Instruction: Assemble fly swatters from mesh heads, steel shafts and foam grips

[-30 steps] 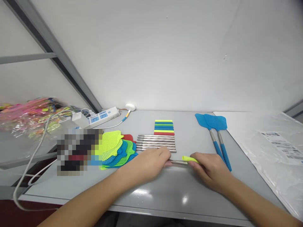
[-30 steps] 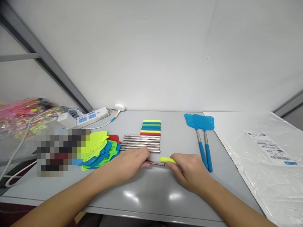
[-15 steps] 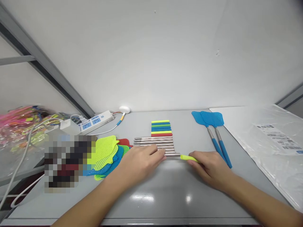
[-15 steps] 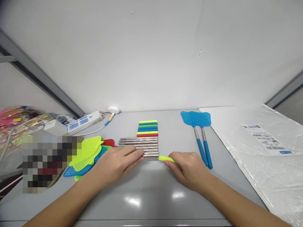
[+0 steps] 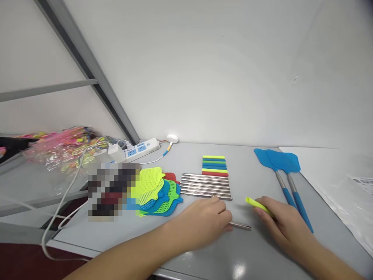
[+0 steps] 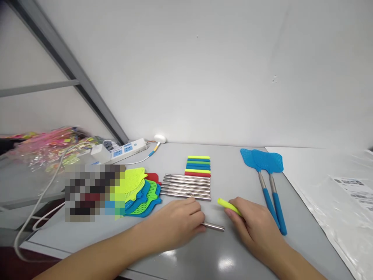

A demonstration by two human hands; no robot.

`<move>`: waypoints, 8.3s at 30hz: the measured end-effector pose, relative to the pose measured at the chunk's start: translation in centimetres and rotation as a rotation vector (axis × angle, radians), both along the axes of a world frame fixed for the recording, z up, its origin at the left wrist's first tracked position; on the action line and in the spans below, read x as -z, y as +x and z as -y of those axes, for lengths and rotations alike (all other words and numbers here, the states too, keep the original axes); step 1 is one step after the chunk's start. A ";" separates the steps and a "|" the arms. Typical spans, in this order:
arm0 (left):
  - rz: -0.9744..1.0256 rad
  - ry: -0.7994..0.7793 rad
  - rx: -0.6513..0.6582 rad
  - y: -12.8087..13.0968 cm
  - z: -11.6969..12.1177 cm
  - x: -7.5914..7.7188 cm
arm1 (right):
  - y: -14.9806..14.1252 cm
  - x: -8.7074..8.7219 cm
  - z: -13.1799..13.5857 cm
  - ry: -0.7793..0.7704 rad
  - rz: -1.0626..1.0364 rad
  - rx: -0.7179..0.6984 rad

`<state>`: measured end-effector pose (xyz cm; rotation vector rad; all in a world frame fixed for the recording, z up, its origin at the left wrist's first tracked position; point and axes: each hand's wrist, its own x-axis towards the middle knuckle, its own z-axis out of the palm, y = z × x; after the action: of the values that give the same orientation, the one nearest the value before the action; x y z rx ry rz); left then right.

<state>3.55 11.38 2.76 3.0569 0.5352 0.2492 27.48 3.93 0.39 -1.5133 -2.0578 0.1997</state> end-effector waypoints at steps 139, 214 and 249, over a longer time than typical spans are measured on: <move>0.525 -0.623 -0.256 -1.5 7.6 0.4 | -3.3 -0.3 4.9 -0.156 -0.259 0.314; 0.441 -0.572 -0.422 -1.1 7.1 1.0 | -11.5 -10.2 1.1 -0.169 -1.136 -0.160; 0.346 -0.464 -0.334 -0.6 7.2 1.3 | -9.7 -7.6 0.4 -0.111 -1.150 -0.139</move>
<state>2.97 4.18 1.42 2.3986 0.9221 0.5591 17.79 3.53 7.94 -0.9120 -1.1972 0.9852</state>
